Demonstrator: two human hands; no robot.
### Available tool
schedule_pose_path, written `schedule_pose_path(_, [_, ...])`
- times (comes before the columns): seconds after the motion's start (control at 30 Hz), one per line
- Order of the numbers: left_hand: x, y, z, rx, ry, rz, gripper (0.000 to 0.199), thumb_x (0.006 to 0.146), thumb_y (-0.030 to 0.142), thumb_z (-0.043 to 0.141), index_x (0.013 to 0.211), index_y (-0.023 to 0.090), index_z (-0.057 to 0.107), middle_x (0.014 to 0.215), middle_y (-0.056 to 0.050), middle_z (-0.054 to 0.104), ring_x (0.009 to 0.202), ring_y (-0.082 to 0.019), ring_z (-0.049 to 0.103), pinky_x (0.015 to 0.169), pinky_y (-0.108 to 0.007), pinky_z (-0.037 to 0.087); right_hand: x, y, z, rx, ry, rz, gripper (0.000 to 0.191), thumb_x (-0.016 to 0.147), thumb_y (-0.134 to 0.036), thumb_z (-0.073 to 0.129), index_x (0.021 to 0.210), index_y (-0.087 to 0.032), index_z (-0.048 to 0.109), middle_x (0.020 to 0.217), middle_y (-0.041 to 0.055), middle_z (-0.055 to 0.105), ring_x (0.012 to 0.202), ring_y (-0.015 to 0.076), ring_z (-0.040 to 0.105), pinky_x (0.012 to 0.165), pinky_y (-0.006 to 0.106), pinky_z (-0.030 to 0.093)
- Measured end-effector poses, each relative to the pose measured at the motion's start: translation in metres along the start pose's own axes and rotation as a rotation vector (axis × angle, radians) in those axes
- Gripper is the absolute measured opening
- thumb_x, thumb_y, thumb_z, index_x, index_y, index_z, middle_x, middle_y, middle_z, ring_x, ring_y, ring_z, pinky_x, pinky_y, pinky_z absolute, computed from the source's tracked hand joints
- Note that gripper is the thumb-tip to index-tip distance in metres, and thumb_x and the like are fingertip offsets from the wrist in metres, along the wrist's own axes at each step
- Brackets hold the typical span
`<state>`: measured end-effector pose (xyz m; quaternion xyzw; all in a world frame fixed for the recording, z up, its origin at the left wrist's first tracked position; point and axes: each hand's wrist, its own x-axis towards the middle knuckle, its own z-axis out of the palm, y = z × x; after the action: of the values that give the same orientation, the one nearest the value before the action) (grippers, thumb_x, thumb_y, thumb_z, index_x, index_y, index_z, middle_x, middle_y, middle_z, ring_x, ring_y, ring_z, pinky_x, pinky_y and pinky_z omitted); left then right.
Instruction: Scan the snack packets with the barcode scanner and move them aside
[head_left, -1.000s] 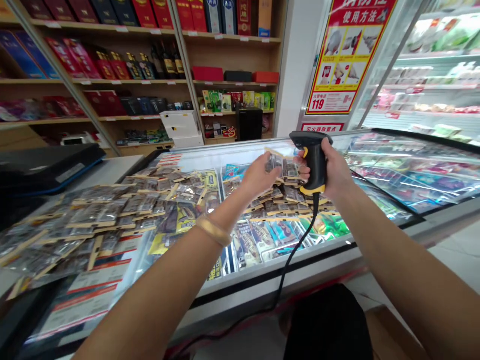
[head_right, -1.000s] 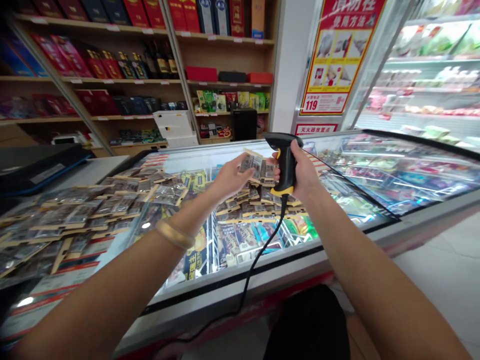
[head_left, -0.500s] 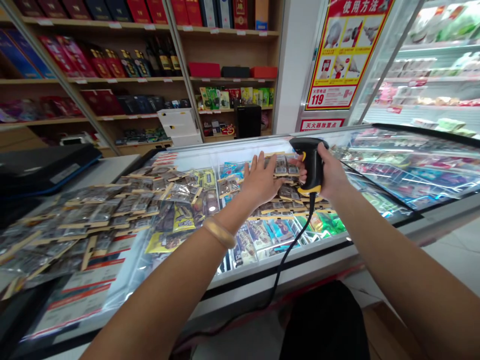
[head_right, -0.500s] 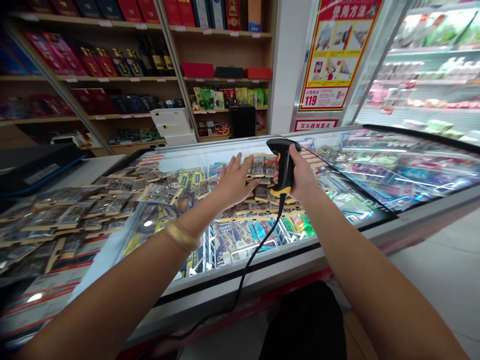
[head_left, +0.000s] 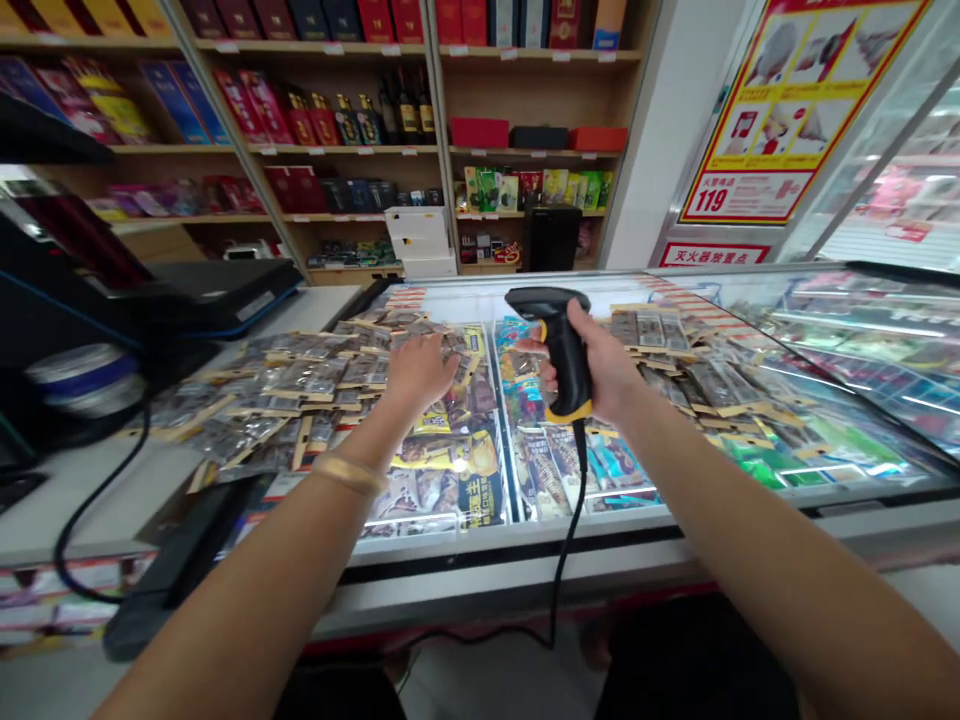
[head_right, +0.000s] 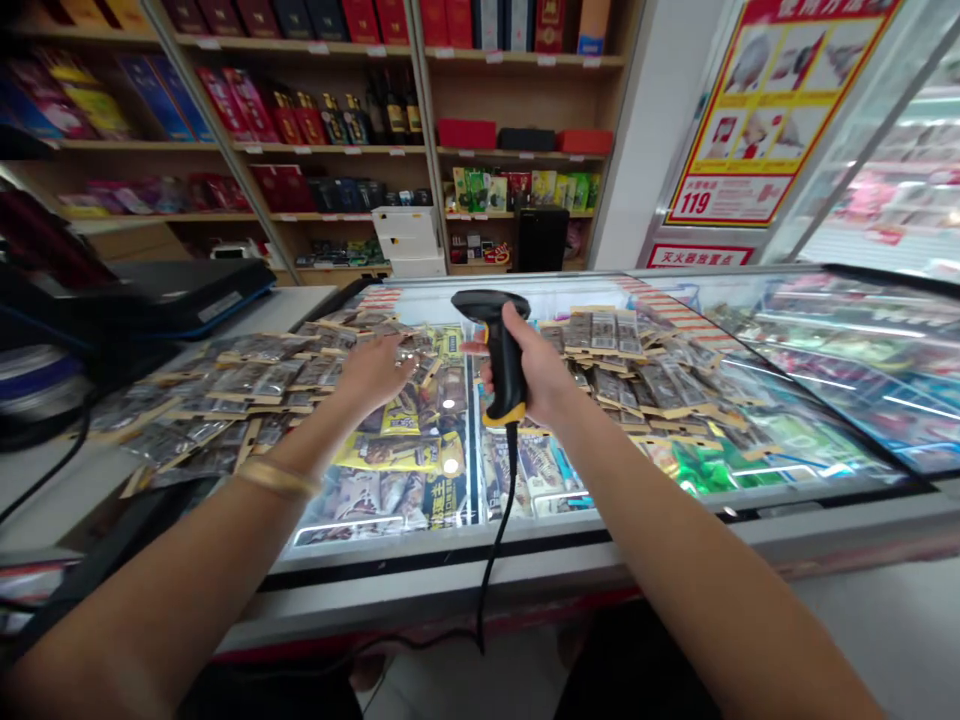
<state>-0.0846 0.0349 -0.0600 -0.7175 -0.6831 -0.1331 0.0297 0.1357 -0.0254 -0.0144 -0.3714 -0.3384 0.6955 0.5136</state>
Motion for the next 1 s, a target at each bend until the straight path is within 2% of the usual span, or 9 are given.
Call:
schedule_pose_path(0.13, [-0.012,-0.014,0.005,0.088,0.048,-0.059,0.057,0.094,0.050,0.045,0.133,0.011,0.059,0.137,-0.023,0.061,0.136,-0.040,0.049,0.114,-0.057,0.032,0.015,0.035,0.014,-0.004,0.006,0.127,0.045,0.102,-0.053,0.040,0.086,-0.017,0.062,0.081,0.0107,0.074,0.040,0.0084,0.049,0.037,0.021,0.043])
schedule_pose_path(0.23, [-0.013,-0.017,0.013,0.083,0.088,-0.048,0.061,0.091,0.056,0.049,0.135,0.014,0.057,0.138,-0.022,0.062,0.139,-0.041,0.045,0.116,-0.060,0.027,0.019,0.051,0.007,-0.035,0.021,0.165,0.046,0.101,-0.053,0.041,0.083,-0.016,0.062,0.081,0.0121,0.074,0.040,0.0085,0.049,0.037,0.022,0.043])
schedule_pose_path(0.37, [-0.012,-0.016,0.014,0.053,0.082,-0.042,0.061,0.088,0.059,0.055,0.133,0.019,0.057,0.134,-0.020,0.065,0.139,-0.040,0.046,0.118,-0.061,0.023,0.019,0.058,-0.004,-0.072,-0.010,0.152,0.047,0.096,-0.060,0.049,0.084,-0.016,0.062,0.080,0.0113,0.073,0.042,0.0096,0.050,0.038,0.022,0.043])
schedule_pose_path(0.43, [-0.012,-0.015,0.010,0.040,0.066,-0.052,0.060,0.088,0.057,0.058,0.133,0.018,0.057,0.131,-0.020,0.066,0.135,-0.039,0.050,0.118,-0.060,0.024,0.018,0.059,-0.006,-0.088,-0.026,0.136,0.048,0.095,-0.061,0.050,0.083,-0.016,0.063,0.079,0.0105,0.072,0.042,0.0094,0.050,0.038,0.022,0.042])
schedule_pose_path(0.57, [-0.016,-0.012,0.001,-0.061,0.071,-0.102,0.069,0.080,0.047,0.074,0.140,0.021,0.051,0.134,-0.020,0.060,0.127,-0.040,0.055,0.110,-0.055,0.038,0.014,0.059,-0.007,-0.117,-0.099,0.084,0.051,0.091,-0.065,0.052,0.081,-0.017,0.063,0.077,0.0091,0.070,0.043,0.0094,0.049,0.040,0.023,0.043])
schedule_pose_path(0.7, [-0.016,-0.015,0.003,-0.362,0.200,-0.087,0.082,0.070,0.024,0.083,0.143,0.028,0.047,0.140,-0.014,0.050,0.119,-0.032,0.061,0.102,-0.046,0.049,0.011,0.059,-0.008,-0.119,-0.137,0.064,0.050,0.091,-0.065,0.052,0.082,-0.017,0.064,0.078,0.0091,0.070,0.045,0.0097,0.050,0.040,0.023,0.043])
schedule_pose_path(0.8, [-0.012,-0.018,0.009,-0.681,0.314,-0.131,0.079,0.063,0.013,0.084,0.133,0.023,0.050,0.123,-0.010,0.059,0.106,-0.025,0.065,0.092,-0.039,0.055,0.010,0.057,-0.008,-0.109,-0.128,0.065,0.049,0.092,-0.064,0.052,0.083,-0.017,0.064,0.079,0.0090,0.070,0.045,0.0093,0.049,0.040,0.023,0.043])
schedule_pose_path(0.9, [-0.008,-0.020,0.013,-1.094,0.312,-0.206,0.060,0.060,0.017,0.084,0.112,0.019,0.055,0.095,-0.004,0.067,0.083,-0.018,0.068,0.075,-0.032,0.057,0.008,0.056,-0.007,-0.112,-0.123,0.068,0.049,0.091,-0.064,0.054,0.082,-0.017,0.064,0.078,0.0087,0.070,0.045,0.0093,0.049,0.040,0.023,0.043])
schedule_pose_path(1.0, [-0.008,-0.019,0.011,-1.373,0.249,-0.230,0.039,0.062,0.027,0.082,0.092,0.018,0.058,0.086,-0.003,0.069,0.070,-0.013,0.064,0.061,-0.024,0.051,0.007,0.055,-0.007,-0.119,-0.138,0.070,0.048,0.091,-0.064,0.055,0.082,-0.017,0.063,0.078,0.0085,0.070,0.045,0.0095,0.049,0.040,0.023,0.042])
